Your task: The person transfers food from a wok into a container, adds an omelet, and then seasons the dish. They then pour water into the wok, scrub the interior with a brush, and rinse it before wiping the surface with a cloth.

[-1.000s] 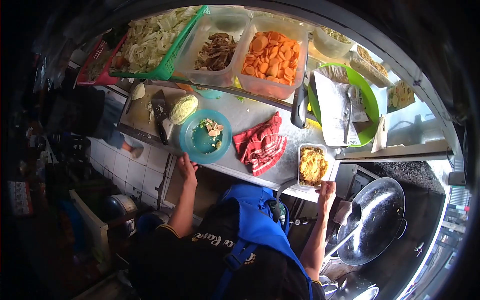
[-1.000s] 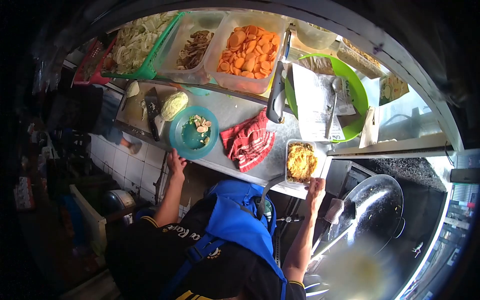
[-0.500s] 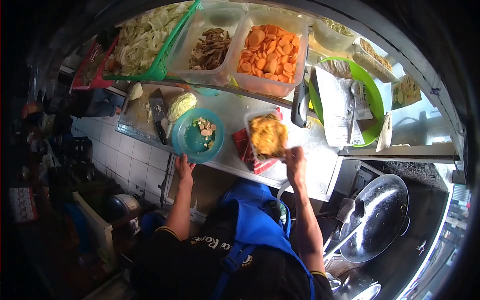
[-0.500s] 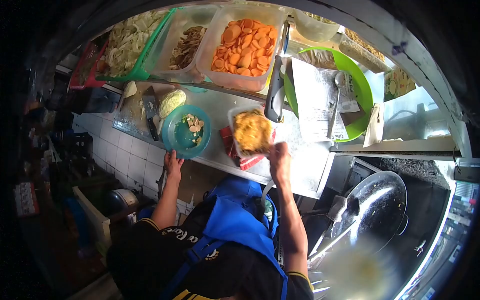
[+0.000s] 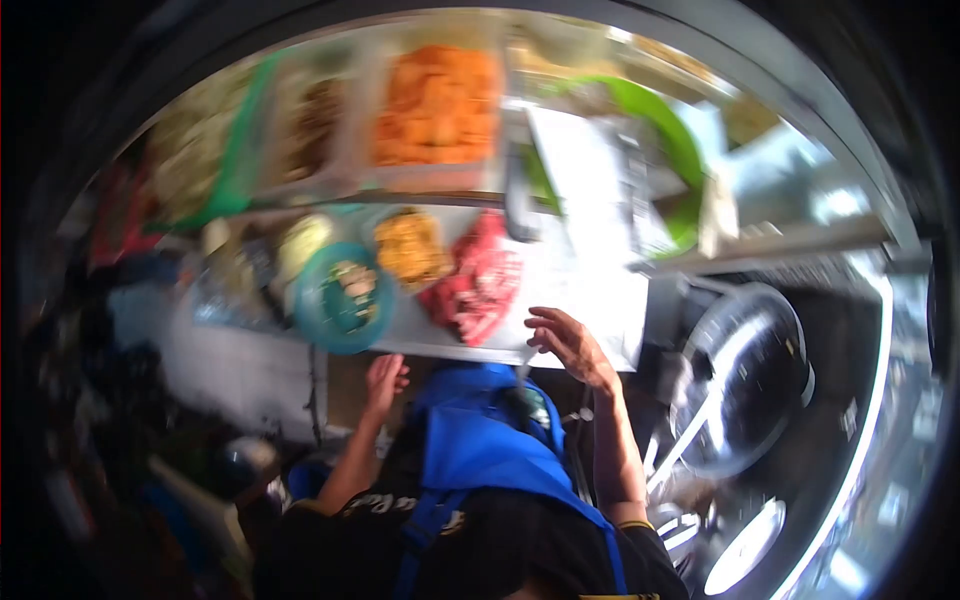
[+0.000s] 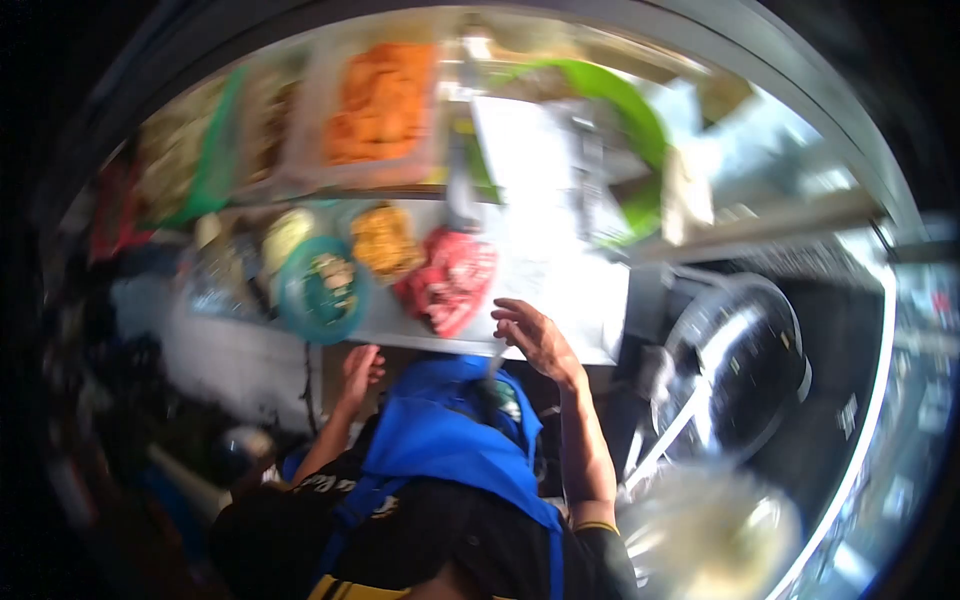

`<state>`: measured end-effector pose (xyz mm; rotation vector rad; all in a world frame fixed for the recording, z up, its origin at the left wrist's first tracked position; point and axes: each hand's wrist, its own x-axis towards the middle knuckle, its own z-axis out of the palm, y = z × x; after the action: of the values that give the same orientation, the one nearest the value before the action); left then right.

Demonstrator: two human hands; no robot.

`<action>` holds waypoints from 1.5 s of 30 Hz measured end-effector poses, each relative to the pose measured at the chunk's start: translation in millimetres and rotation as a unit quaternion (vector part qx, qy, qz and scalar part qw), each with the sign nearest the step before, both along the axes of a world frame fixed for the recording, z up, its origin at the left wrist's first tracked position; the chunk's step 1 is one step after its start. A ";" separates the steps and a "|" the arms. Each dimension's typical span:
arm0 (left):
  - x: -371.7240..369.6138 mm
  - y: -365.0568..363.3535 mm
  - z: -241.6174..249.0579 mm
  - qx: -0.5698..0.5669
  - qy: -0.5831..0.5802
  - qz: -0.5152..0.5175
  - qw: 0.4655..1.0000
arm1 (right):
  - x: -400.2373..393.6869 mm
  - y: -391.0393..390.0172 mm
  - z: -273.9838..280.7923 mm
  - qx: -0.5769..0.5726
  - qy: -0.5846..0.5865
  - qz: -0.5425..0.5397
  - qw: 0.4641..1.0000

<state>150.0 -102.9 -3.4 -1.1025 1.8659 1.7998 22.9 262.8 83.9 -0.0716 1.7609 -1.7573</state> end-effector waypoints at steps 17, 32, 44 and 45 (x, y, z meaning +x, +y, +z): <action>-80.9 59.9 46.1 -0.118 0.231 -0.458 0.850 | 157.5 480.4 199.9 0.693 0.197 -0.525 0.453; -7.6 40.5 37.7 -0.194 0.240 -0.320 0.896 | 158.4 667.9 170.7 0.785 0.058 -0.442 0.430; 0.7 33.9 42.1 -0.261 0.238 -0.313 0.882 | 170.4 662.1 139.9 0.913 0.256 -0.318 -0.019; 2.2 32.6 42.7 -0.266 0.235 -0.310 0.882 | 162.1 624.9 164.3 0.899 0.133 -0.388 0.155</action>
<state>152.2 -70.3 39.2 -0.0966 2.6961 1.2635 185.0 887.8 248.2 1.7483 2.9151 1.4555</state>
